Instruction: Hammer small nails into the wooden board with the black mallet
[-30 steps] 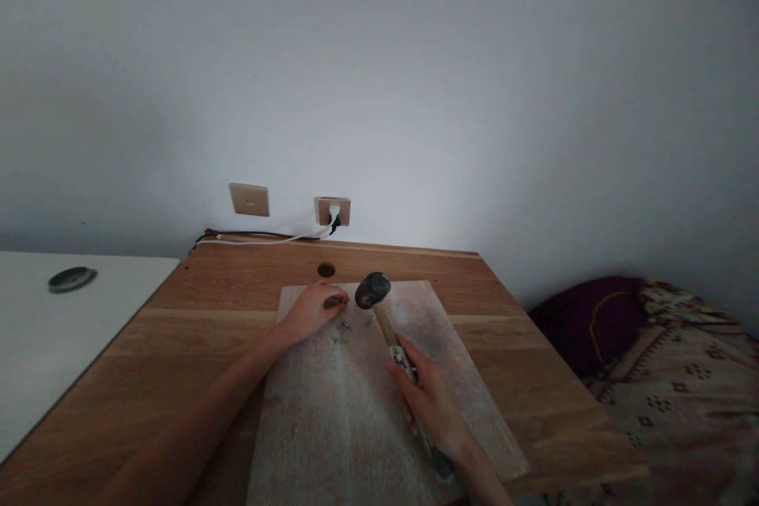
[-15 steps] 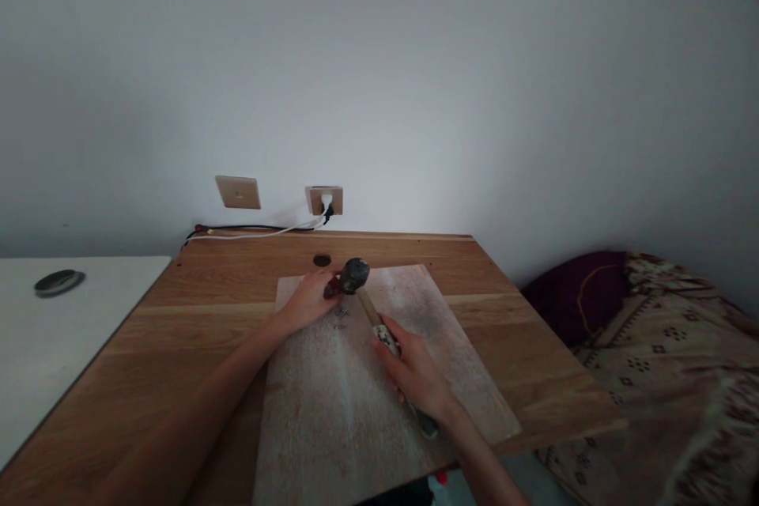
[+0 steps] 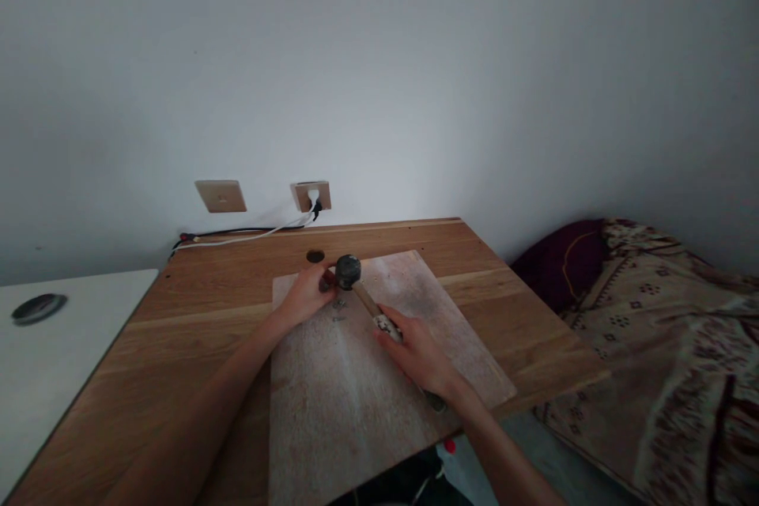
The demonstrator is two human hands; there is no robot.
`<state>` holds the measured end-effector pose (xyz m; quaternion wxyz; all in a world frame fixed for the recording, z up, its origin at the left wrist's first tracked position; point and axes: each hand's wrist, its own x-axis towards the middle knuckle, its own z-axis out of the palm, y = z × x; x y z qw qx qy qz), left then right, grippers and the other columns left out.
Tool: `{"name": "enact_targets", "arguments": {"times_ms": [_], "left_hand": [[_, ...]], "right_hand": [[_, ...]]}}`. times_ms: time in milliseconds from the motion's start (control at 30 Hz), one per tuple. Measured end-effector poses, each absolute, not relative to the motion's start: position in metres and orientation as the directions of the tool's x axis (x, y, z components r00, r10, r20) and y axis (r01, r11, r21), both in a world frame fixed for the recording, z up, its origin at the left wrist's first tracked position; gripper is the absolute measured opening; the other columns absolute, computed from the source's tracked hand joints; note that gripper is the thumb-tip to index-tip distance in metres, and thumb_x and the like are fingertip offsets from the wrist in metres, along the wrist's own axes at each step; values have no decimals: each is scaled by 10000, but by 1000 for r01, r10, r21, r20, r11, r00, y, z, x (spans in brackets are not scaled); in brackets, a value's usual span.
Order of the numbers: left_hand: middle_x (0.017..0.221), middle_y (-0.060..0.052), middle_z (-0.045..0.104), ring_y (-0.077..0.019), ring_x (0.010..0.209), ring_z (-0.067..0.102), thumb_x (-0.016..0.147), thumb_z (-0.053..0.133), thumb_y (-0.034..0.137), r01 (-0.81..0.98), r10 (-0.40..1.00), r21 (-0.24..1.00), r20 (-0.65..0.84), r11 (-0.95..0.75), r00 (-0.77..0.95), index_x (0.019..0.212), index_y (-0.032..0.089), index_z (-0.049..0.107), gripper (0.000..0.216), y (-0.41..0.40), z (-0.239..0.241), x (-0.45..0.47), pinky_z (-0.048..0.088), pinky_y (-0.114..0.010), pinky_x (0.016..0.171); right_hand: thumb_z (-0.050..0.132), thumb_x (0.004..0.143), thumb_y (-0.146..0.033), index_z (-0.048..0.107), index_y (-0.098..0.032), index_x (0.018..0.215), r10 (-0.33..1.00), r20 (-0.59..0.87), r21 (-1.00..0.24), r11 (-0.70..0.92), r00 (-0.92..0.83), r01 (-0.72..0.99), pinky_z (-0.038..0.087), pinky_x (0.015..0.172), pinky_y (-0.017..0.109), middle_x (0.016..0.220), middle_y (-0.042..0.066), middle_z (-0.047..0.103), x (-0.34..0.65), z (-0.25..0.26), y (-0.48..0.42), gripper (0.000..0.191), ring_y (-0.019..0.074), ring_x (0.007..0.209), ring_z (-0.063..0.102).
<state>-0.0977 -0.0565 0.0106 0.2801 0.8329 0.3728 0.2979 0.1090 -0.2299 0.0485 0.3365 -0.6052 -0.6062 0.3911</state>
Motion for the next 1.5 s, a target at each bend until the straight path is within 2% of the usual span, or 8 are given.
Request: {"name": "enact_targets", "arguments": {"times_ms": [167,300,500,600,767,867,1300,1500], "left_hand": [[1179,-98,715,-281,1132,631,801,665,160,558,713,446,387,-700,585,1196,192,668,396,-65,22,-91,476,-442,993],[1051,-106,748,-312,1079,639,889,668,277,560,569,124,295,-819,768,1099,193,703,229,-82,44,-69,426,-495,989],[1009,-138,751,-307,1045,671,924,562,87,482,464,-72,177,-873,868,1128,140,684,244,-101,56,-35,428,-471,958],[1004,-118,752,-291,1023,685,910,555,58,491,483,4,196,-871,854,1071,166,718,253,-92,53,-37,450,-453,954],[951,-50,753,-216,888,704,835,636,98,505,653,438,314,-743,689,1006,206,751,233,-55,41,-60,521,-340,840],[907,-30,763,-193,844,708,822,635,116,447,702,583,337,-679,628,959,202,753,200,-43,29,-71,535,-314,827],[893,-36,769,-219,850,702,837,650,181,543,651,388,243,-744,719,932,234,760,155,-40,36,-78,512,-314,804],[868,-30,768,-205,808,712,855,604,175,512,649,459,211,-726,731,948,229,750,181,-41,31,-77,520,-304,767]], "right_hand": [[528,967,-473,561,-172,1349,990,-60,-944,-99,130,314,337,324,186,468,-106,467,121,30,-232,488,107,329,418],[532,947,-523,588,-196,1081,975,-75,-963,-124,207,238,331,290,168,454,-115,462,124,18,-228,358,102,317,424],[526,948,-499,572,-196,1088,969,-80,-959,-138,233,248,355,290,176,477,-102,499,121,16,-225,337,113,333,455],[535,947,-505,578,-190,1121,972,-71,-965,-123,223,230,341,296,168,476,-109,483,120,17,-227,363,105,335,446],[539,950,-513,579,-186,1172,974,-60,-974,-105,219,202,329,296,163,462,-123,456,120,17,-229,398,99,324,428],[539,951,-496,584,-188,1172,971,-68,-973,-115,227,202,341,299,165,470,-116,475,121,18,-229,382,100,329,437],[536,961,-481,580,-212,1025,976,-56,-971,-102,210,215,330,301,164,467,-115,478,120,22,-229,280,95,322,431],[533,964,-482,595,-200,1154,976,-55,-969,-103,210,226,348,314,166,479,-114,482,120,23,-231,346,97,330,439]]}}
